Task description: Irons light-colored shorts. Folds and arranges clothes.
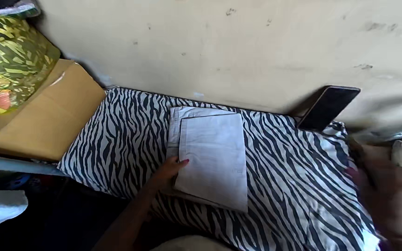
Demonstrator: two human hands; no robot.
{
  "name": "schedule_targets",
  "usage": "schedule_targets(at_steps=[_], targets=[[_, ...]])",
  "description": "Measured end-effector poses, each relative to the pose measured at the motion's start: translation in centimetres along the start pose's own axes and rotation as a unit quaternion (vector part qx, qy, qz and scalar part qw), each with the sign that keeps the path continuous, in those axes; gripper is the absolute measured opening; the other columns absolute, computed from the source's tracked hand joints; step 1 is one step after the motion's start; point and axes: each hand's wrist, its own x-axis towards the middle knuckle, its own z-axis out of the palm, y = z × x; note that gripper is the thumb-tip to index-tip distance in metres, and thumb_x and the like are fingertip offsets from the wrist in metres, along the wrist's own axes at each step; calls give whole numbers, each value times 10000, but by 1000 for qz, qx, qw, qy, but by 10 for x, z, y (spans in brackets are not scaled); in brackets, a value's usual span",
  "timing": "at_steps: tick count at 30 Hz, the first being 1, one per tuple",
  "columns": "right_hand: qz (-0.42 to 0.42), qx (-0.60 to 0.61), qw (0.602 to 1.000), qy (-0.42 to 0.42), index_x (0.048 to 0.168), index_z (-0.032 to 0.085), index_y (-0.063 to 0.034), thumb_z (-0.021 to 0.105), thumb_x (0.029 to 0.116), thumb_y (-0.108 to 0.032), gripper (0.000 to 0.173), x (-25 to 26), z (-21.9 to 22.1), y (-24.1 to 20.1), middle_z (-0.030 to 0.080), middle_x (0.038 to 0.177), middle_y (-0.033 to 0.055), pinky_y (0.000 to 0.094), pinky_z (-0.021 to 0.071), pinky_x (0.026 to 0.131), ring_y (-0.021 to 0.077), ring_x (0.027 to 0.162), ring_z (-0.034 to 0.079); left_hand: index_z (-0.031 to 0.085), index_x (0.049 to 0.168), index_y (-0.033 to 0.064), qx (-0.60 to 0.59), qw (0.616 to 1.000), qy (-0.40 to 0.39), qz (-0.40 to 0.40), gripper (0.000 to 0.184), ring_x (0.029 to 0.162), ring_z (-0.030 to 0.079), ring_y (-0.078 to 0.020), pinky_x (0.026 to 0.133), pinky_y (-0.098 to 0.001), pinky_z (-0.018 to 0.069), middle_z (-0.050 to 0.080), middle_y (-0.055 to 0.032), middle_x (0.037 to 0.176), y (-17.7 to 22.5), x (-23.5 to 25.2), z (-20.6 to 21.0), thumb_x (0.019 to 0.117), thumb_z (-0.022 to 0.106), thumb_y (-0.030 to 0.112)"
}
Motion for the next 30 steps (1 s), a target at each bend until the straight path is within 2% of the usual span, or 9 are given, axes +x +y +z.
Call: schedule_targets(at_steps=[1,4,10,12,14,17,21,25,30], targets=[[-50,67,996,14,1332,573,135,714,933,-385,670,-20,29,-38,556,1321,430,746,397,1045,640,1235,522,489,1422,-30,-42,999,-9,10,474,1158,639,-221,1016,-407,516,626,-200,1303,8,1,2,1039,591,230],[-112,165,980,30,1379,581,34,729,792,-694,947,-81,115,-129,553,1391,352,649,457,1043,535,1296,528,459,1441,-22,-95,992,-18,84,465,1057,665,-149,939,-336,557,644,-160,1242,52,-11,8,1013,593,100],[-51,232,967,90,1389,504,169,719,812,-352,807,-107,173,-160,527,1421,377,384,465,1118,397,1341,557,492,1440,63,-51,984,-26,169,463,997,689,-114,898,-315,578,690,-94,1170,94,-45,-13,995,619,76],[-73,218,971,72,1410,538,118,642,906,-337,687,-105,173,-159,507,1467,354,426,423,1174,416,1399,512,476,1455,42,-35,990,-9,137,490,1054,676,-142,933,-343,565,663,-128,1233,63,-38,-22,990,622,93],[-112,158,980,39,1459,538,46,539,973,-248,568,-106,177,-156,474,1525,319,586,364,1195,495,1437,442,459,1458,-2,-37,996,18,74,522,1119,658,-200,971,-388,548,635,-180,1288,13,-17,-20,982,638,117],[-141,80,987,-17,1486,533,6,537,885,-70,606,-106,183,-150,481,1572,206,724,341,1133,521,1437,433,321,1553,-8,-55,997,37,27,703,1267,591,-279,1056,-430,498,517,-248,1454,-39,8,-11,958,680,96],[-142,21,987,-71,1514,501,-4,575,799,98,727,-106,164,-156,466,1591,178,791,310,1096,500,1458,414,261,1574,-37,13,999,32,29,734,1355,522,-337,1122,-451,435,428,-287,1529,-34,4,-11,977,659,115],[-141,-22,982,-123,1546,440,14,676,810,71,775,-127,152,-166,415,1610,229,853,218,1080,471,1480,397,368,1535,12,223,971,86,0,668,1072,661,-426,954,-569,511,647,-296,1212,-7,-11,-12,982,678,223],[-132,-22,980,-150,1569,422,-29,692,846,-8,772,-126,151,-165,382,1642,190,858,178,1091,411,1511,374,448,1491,-35,425,885,138,134,517,1349,501,-446,1118,-557,400,524,-287,1441,88,28,22,1058,523,235]])
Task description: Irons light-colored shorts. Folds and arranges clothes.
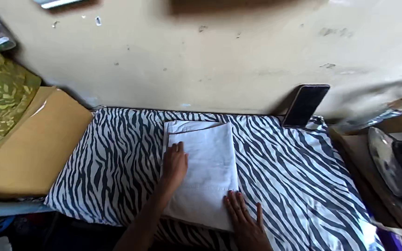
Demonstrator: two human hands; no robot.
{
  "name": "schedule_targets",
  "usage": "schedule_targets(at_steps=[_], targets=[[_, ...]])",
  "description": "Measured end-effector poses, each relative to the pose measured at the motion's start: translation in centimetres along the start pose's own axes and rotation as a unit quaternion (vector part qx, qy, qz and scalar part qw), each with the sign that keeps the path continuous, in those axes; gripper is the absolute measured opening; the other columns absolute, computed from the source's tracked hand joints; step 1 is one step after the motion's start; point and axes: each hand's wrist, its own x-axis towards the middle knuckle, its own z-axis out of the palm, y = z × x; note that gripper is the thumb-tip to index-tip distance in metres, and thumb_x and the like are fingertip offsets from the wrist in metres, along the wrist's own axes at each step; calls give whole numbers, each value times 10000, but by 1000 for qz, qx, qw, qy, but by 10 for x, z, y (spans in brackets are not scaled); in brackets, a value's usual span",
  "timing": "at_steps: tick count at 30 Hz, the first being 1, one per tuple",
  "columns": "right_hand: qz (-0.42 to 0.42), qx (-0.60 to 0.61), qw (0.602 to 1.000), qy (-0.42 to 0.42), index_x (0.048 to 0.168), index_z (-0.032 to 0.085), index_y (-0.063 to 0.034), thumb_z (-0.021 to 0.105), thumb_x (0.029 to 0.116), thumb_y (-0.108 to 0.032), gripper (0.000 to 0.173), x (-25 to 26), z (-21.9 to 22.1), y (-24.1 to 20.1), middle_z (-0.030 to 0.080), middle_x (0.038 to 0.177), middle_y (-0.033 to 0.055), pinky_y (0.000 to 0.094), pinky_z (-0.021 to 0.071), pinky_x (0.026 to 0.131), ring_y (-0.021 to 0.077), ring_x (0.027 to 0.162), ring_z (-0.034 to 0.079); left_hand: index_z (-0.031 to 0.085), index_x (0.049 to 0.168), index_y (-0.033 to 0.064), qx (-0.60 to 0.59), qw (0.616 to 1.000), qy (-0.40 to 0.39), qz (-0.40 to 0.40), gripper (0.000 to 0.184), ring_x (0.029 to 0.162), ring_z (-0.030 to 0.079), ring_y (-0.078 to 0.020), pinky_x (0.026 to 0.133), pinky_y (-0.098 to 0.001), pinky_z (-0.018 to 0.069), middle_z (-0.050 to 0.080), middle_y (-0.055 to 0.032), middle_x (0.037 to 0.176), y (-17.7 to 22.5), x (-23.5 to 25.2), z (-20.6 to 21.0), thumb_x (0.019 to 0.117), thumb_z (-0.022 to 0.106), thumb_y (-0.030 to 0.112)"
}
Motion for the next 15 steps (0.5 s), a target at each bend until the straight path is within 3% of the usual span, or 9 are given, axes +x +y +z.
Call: schedule_targets(at_steps=[5,7,9,10,12,15], targets=[[5,44,999,-31,1578,409,-35,677,897,-101,735,2,-2,3,363,1654,183,857,155,1099,409,1528,339,592,1353,-27,53,988,-60,129,511,1352,486,-418,1103,-603,352,564,-260,1393,75,141,28,1099,385,366],[14,67,996,-48,1586,391,-32,643,921,-98,714,3,-3,2,347,1661,184,867,137,1094,430,1536,311,638,1223,-89,-27,980,-131,145,577,1293,550,-419,1085,-606,382,613,-296,1301,89,180,35,1113,328,385],[21,81,995,-52,1589,380,-25,637,919,-84,720,4,-1,1,346,1660,190,873,140,1086,444,1535,305,601,1253,-137,-151,959,-200,129,611,1274,558,-418,1100,-581,388,589,-332,1311,99,194,35,1103,390,418],[25,89,994,-54,1590,375,-20,649,907,-72,737,3,-1,0,345,1660,190,871,139,1088,446,1536,300,618,1210,-142,-175,950,-214,143,557,1198,588,-394,1064,-561,417,614,-323,1248,101,197,37,1084,470,381],[28,97,994,-51,1583,384,-11,663,895,-68,744,2,0,-2,361,1652,193,868,155,1086,450,1527,318,661,1075,-128,-168,943,-200,208,381,994,607,-312,951,-489,456,654,-259,1051,99,199,48,1043,567,240],[33,110,991,-67,1590,365,-4,710,870,-124,807,3,-4,-4,332,1665,196,856,137,1106,445,1539,294,701,1127,-62,-82,961,-50,259,334,1124,659,-376,1037,-548,463,708,-241,1110,93,185,86,1056,511,204]])
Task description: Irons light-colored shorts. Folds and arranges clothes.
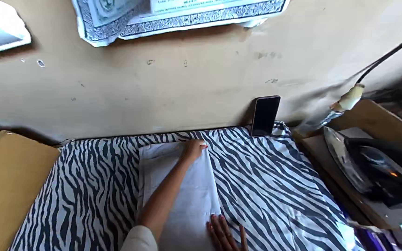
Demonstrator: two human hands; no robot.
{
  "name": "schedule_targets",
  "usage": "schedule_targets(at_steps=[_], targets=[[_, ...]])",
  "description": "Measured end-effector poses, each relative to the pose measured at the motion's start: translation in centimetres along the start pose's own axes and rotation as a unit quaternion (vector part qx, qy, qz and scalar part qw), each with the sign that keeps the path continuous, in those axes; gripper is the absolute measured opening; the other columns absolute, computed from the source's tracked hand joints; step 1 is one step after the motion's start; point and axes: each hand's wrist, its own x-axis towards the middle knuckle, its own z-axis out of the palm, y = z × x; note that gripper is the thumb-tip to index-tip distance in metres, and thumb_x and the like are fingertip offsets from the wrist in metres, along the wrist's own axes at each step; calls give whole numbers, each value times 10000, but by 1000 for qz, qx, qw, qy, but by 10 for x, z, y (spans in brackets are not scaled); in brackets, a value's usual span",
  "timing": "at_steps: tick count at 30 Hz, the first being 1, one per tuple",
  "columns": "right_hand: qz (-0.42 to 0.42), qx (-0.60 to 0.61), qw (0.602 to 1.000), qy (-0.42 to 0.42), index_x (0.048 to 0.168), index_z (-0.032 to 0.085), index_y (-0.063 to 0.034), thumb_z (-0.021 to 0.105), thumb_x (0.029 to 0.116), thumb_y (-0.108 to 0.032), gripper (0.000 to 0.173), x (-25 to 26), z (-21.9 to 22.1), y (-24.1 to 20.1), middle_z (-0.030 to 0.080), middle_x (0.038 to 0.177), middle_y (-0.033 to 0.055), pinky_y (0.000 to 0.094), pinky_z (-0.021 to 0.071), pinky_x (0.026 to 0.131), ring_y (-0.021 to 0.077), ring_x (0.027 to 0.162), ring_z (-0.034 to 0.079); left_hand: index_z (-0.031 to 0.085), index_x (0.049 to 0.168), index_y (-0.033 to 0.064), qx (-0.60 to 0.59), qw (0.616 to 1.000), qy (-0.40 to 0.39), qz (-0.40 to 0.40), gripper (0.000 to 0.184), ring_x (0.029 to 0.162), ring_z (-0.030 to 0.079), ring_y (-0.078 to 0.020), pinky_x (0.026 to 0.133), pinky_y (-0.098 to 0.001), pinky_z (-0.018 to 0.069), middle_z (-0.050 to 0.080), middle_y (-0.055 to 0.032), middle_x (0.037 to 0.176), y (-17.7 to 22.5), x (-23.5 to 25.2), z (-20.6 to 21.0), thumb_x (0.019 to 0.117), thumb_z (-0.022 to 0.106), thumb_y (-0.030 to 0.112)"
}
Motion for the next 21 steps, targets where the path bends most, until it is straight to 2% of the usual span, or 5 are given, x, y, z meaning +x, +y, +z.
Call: schedule_targets(at_steps=[5,8,10,14,21], targets=[[-11,4,998,-62,1436,573,39,638,986,-464,678,11,-51,-14,487,1543,270,827,152,1139,519,1474,375,384,1584,182,67,992,107,-24,542,1436,394,-432,1117,-612,354,414,-225,1565,5,-7,26,1055,500,184],[-18,-11,991,128,1281,715,-3,488,1056,-294,432,60,-68,-15,617,1429,227,726,340,1134,490,1395,503,476,1535,138,18,980,199,-8,542,1526,286,-396,1200,-661,209,364,-174,1628,37,-72,11,1000,550,103],[-14,-41,967,250,1386,652,-30,375,1055,-385,559,100,-36,2,545,1519,201,750,313,1123,482,1435,457,534,1490,122,75,968,239,-19,492,1503,355,-365,1177,-701,220,438,-136,1593,38,-151,20,1014,532,243],[17,-68,968,241,1561,481,-137,273,1049,-587,712,126,14,34,427,1632,113,804,160,1152,453,1524,325,484,1535,159,194,916,260,-235,591,1491,356,-413,1134,-755,224,432,-119,1601,-38,-295,46,1055,358,481],[9,-27,986,167,1559,444,-36,513,1021,-459,688,119,-21,12,308,1634,312,889,108,1081,636,1492,190,586,1359,-45,43,776,445,-446,406,1308,544,-446,1082,-609,427,592,-253,1383,-65,-512,41,995,517,122]])
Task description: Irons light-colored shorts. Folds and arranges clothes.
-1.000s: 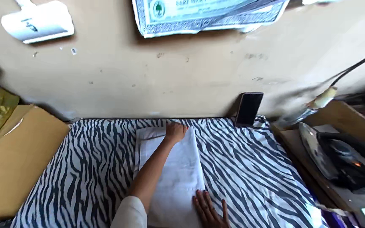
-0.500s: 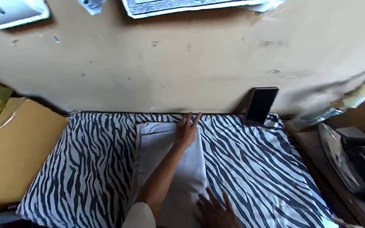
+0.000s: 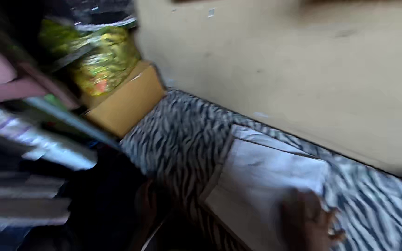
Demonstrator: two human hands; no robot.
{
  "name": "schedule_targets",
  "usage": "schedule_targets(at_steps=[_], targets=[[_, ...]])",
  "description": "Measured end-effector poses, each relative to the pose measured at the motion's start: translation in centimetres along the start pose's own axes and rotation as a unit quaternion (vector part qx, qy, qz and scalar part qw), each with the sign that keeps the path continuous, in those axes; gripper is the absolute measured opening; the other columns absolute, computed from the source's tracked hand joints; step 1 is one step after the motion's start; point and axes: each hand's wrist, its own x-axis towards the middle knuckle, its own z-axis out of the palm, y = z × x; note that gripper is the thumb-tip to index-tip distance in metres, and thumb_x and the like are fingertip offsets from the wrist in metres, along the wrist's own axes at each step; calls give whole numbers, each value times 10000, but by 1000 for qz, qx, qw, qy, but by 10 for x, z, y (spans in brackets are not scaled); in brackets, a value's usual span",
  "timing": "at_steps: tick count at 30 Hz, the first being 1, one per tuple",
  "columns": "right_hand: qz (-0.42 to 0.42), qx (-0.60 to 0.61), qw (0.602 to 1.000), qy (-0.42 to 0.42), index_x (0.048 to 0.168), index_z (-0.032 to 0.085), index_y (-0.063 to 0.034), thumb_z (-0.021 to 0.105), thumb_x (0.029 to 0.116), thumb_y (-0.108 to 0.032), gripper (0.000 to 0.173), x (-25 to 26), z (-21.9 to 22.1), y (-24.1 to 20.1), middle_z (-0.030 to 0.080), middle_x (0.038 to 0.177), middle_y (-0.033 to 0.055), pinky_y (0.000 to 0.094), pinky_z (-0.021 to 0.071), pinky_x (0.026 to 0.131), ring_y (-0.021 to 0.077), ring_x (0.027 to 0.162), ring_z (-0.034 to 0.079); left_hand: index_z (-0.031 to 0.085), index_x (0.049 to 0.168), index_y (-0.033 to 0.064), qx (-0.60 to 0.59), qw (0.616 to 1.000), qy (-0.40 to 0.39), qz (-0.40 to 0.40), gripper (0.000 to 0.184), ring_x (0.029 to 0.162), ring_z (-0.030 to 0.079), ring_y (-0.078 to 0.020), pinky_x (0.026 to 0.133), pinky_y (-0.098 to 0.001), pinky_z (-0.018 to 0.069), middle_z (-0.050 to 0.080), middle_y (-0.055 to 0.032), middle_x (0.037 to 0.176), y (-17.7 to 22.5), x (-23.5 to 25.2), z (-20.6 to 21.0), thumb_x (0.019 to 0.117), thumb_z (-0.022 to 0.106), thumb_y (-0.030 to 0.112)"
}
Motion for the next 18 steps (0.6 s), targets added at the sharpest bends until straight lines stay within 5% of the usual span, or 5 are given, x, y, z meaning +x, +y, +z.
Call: schedule_targets(at_steps=[2,6,9,12,18], targets=[[-91,79,992,-34,1467,523,45,596,1009,-306,582,13,-10,-36,428,1538,356,766,283,1124,604,1432,362,584,1354,-56,30,990,82,-114,420,1314,513,-488,1103,-609,401,576,-282,1386,-44,-40,-37,962,575,94],[-272,306,876,-256,1222,680,65,561,1025,-86,276,12,20,-167,716,1168,233,445,601,905,316,1022,725,389,1506,-77,16,915,113,-387,607,1402,363,-568,1146,-640,314,377,-378,1519,-110,-87,-80,988,616,142],[-282,325,770,-471,1288,651,41,511,1070,-116,303,-13,87,-260,704,1205,207,407,564,948,261,1053,699,189,1598,-37,-101,852,92,-506,707,1488,323,-454,1206,-562,287,283,-322,1609,-138,-95,-74,1064,540,263],[-257,246,765,-537,1443,524,41,513,1084,-187,425,-36,160,-313,597,1396,262,458,466,1115,348,1280,605,94,1618,-19,-177,814,99,-545,792,1529,258,-404,1233,-549,240,225,-284,1647,-156,-97,-64,1077,481,411],[-108,214,761,-603,1615,275,-16,554,1034,-544,833,-56,239,-340,366,1623,251,516,284,1254,354,1518,361,378,1519,-69,-195,750,128,-619,778,1464,358,-427,1180,-600,297,390,-301,1556,-192,-87,-61,1018,566,497]])
